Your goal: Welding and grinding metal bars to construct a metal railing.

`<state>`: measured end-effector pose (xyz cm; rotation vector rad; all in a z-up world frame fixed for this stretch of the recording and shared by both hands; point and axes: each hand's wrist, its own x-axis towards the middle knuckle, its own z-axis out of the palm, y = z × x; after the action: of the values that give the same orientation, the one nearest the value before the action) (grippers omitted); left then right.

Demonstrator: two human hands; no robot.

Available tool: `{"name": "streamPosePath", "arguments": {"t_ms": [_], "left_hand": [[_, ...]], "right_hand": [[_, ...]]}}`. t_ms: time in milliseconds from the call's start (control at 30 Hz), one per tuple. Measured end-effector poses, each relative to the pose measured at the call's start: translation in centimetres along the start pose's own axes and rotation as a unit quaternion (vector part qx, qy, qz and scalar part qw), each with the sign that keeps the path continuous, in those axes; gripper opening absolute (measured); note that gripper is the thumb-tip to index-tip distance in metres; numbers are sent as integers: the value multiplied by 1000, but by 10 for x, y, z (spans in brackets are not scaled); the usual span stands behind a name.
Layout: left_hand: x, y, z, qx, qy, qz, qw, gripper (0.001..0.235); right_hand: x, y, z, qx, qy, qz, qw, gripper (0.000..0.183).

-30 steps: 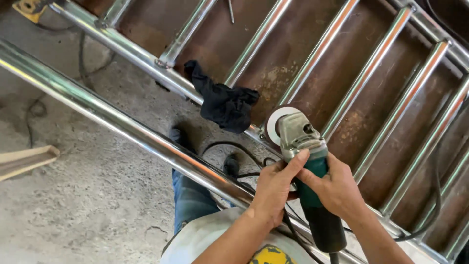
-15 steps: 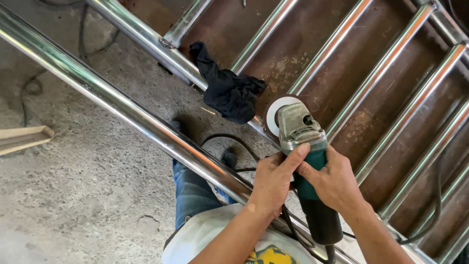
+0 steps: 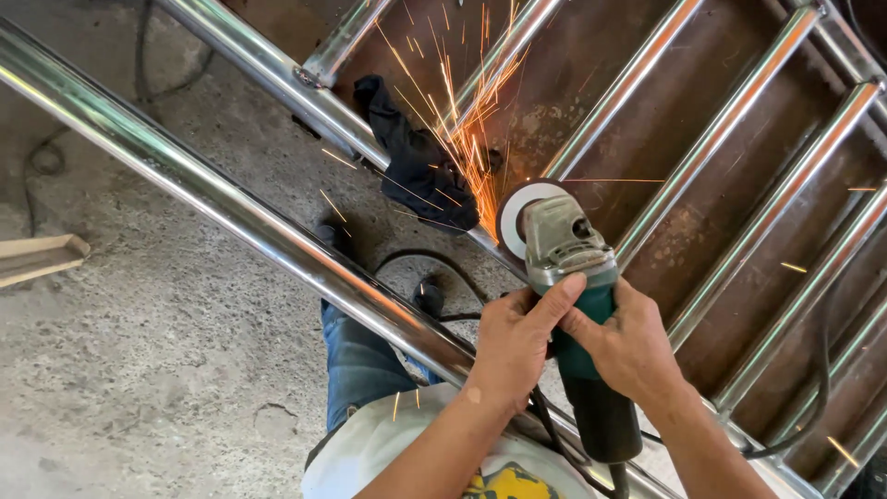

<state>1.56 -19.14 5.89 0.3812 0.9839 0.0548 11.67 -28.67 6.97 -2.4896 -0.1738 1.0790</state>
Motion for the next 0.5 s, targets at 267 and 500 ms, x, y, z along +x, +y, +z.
{"name": "streamPosePath", "arguments": {"t_ms": [267, 500], "left_hand": [[-1, 1, 3, 44, 1, 17, 999, 49], [-1, 0, 0, 15, 2, 28, 1000, 44]], "right_hand": [[2, 9, -1, 38, 5, -25, 999, 37], [2, 6, 1, 51, -12, -33, 998, 36]]}}
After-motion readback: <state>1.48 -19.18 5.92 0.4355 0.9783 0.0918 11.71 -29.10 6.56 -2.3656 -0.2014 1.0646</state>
